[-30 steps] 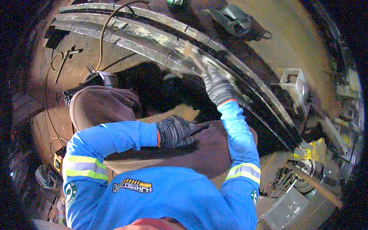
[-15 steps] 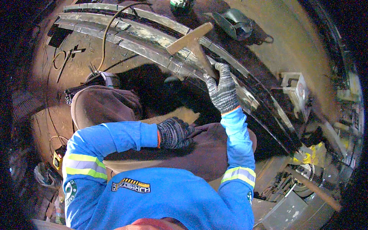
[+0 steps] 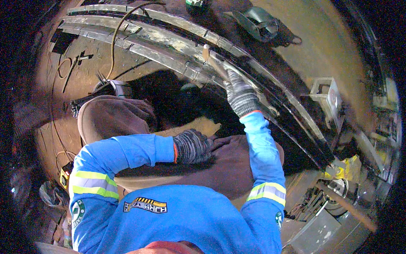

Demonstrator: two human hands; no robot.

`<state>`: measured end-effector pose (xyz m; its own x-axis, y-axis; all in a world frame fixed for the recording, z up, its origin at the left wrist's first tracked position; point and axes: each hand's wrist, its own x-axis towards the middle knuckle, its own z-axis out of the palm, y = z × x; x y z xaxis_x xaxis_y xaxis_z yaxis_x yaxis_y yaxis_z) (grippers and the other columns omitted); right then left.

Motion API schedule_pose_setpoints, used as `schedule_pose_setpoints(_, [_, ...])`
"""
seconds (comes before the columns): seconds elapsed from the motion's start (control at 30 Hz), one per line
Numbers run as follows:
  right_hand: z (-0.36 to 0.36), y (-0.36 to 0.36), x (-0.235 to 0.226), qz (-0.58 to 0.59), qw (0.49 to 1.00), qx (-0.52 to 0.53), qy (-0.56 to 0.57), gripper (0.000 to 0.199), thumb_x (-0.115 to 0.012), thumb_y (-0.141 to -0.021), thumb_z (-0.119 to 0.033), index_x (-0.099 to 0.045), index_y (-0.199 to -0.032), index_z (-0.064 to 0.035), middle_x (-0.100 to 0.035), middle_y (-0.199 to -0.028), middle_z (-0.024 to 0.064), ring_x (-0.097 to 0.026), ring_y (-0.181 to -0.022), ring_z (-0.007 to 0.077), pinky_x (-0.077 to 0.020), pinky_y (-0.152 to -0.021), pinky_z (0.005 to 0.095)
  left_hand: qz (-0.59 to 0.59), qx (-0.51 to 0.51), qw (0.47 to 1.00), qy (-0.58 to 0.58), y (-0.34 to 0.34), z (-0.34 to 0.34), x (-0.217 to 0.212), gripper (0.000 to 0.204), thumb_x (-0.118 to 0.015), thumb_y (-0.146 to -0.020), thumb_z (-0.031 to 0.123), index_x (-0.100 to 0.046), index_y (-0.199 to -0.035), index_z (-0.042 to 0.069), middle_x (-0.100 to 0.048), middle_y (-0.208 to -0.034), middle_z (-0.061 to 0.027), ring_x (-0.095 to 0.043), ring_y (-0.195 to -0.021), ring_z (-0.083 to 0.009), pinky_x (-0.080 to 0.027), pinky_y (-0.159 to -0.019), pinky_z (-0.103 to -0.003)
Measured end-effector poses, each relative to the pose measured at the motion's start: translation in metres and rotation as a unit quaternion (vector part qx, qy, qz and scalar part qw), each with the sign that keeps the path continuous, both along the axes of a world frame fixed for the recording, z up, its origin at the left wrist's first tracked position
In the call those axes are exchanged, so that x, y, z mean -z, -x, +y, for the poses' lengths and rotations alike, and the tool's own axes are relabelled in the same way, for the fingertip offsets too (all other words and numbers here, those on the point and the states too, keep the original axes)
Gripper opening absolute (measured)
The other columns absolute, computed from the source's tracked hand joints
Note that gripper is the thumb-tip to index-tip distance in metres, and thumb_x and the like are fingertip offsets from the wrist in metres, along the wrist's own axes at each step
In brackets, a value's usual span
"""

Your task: The person sits on the floor and uses a hammer to repeatedly strike a long, curved metal beam. The person holds the beam steady with one hand while striking it with the other, likely to remove debris or rust.

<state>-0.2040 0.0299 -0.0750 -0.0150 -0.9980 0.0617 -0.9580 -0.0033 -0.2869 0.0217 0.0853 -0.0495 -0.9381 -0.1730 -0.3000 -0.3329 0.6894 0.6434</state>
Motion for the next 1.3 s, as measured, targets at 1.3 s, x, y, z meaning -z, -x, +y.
schedule_pose_setpoints(1.3, [-0.008, -0.004, -0.013, -0.3, 0.95, -0.059, 0.065, 0.036, -0.053, -0.092, -0.019, -0.053, -0.126, -0.0058, -0.057, -0.119, 0.0228, -0.055, -0.112, 0.0366, -0.0428, -0.096, 0.038, 0.062, -0.023, 0.998, 0.012, -0.003, -0.001, -0.001, 0.038, -0.052, -0.084, 0.04, -0.059, -0.086, 0.002, -0.062, -0.073, -0.0202, -0.061, -0.068, -0.0389, -0.047, -0.061, -0.05])
